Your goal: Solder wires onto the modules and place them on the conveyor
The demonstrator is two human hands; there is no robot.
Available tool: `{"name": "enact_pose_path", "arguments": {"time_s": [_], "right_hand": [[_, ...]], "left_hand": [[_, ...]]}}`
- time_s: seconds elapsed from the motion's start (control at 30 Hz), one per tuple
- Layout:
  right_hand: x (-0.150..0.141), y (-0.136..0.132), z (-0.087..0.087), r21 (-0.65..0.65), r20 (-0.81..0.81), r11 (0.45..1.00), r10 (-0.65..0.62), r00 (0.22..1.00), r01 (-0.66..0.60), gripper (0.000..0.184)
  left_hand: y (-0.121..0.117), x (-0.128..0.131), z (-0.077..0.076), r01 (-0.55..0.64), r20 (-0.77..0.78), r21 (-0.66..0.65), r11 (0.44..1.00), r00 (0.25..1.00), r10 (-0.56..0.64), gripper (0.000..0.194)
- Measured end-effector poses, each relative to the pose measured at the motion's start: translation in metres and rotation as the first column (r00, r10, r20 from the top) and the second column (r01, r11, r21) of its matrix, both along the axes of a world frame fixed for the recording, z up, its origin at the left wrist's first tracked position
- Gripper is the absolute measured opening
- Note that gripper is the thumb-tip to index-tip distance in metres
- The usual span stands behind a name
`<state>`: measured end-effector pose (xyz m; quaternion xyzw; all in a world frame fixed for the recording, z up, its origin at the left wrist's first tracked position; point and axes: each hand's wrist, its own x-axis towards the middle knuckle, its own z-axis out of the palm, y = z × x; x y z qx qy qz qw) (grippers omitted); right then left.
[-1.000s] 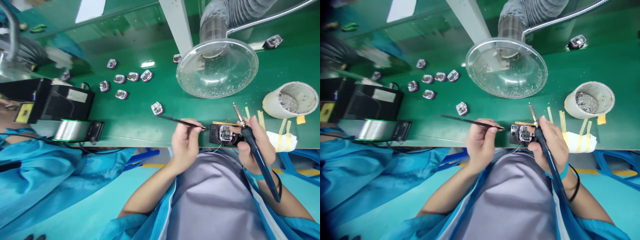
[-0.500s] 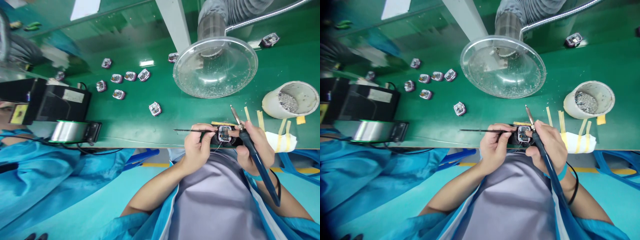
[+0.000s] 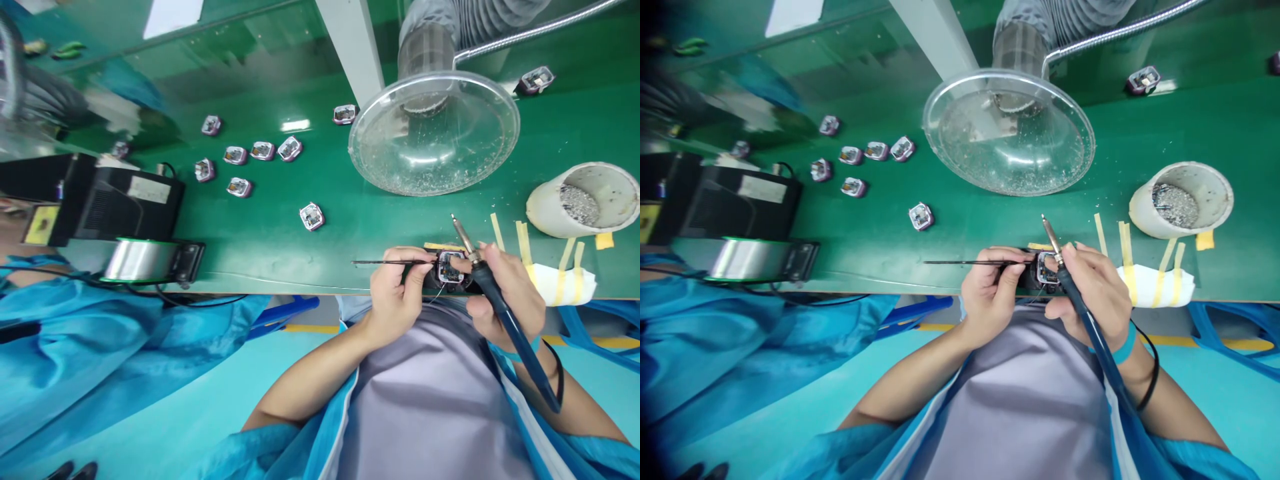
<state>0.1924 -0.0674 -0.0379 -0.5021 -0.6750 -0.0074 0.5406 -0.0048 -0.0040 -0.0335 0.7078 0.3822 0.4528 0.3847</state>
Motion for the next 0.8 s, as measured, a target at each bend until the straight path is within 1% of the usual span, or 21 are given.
{"name": "enact_pose_path", "arguments": {"time_s": [0.2, 0.33, 0.43, 0.53, 0.63, 0.7, 0.8], "right_hand": [[0.000, -0.002, 0.003, -0.059, 0.034, 0.998, 0.040, 0.999, -0.038, 0.070], [-0.003, -0.001, 0.001, -0.097, 0.073, 0.995, 0.017, 0.997, -0.010, 0.068], [-0.002, -0.002, -0.001, -0.091, 0.064, 0.996, 0.013, 0.998, -0.007, 0.068], [0.003, -0.005, -0.002, -0.050, 0.018, 0.999, -0.003, 1.000, 0.004, 0.065], [0.006, -0.012, -0.006, -0.019, -0.047, 0.999, -0.038, 0.998, 0.037, 0.054], [0.005, -0.016, -0.008, -0.015, -0.138, 0.999, -0.045, 0.989, 0.044, 0.046], [0.000, -0.019, -0.011, -0.033, -0.313, 0.999, -0.049, 0.949, 0.041, 0.031]], "left_hand": [[0.001, 0.002, 0.000, -0.007, -0.008, 0.041, 0.999, 1.000, 0.008, 0.010], [0.001, 0.004, 0.000, -0.020, -0.023, 0.084, 0.996, 0.999, 0.022, 0.010], [0.000, 0.006, 0.000, -0.028, -0.043, 0.119, 0.992, 0.998, 0.033, 0.011], [0.000, 0.007, 0.000, -0.034, -0.050, 0.139, 0.990, 0.998, 0.042, 0.011], [0.000, 0.008, -0.001, -0.043, -0.056, 0.153, 0.987, 0.997, 0.052, 0.010], [0.000, 0.008, -0.002, -0.046, -0.069, 0.163, 0.986, 0.996, 0.057, 0.010], [-0.001, 0.008, -0.002, -0.048, -0.078, 0.168, 0.985, 0.995, 0.062, 0.012]]}}
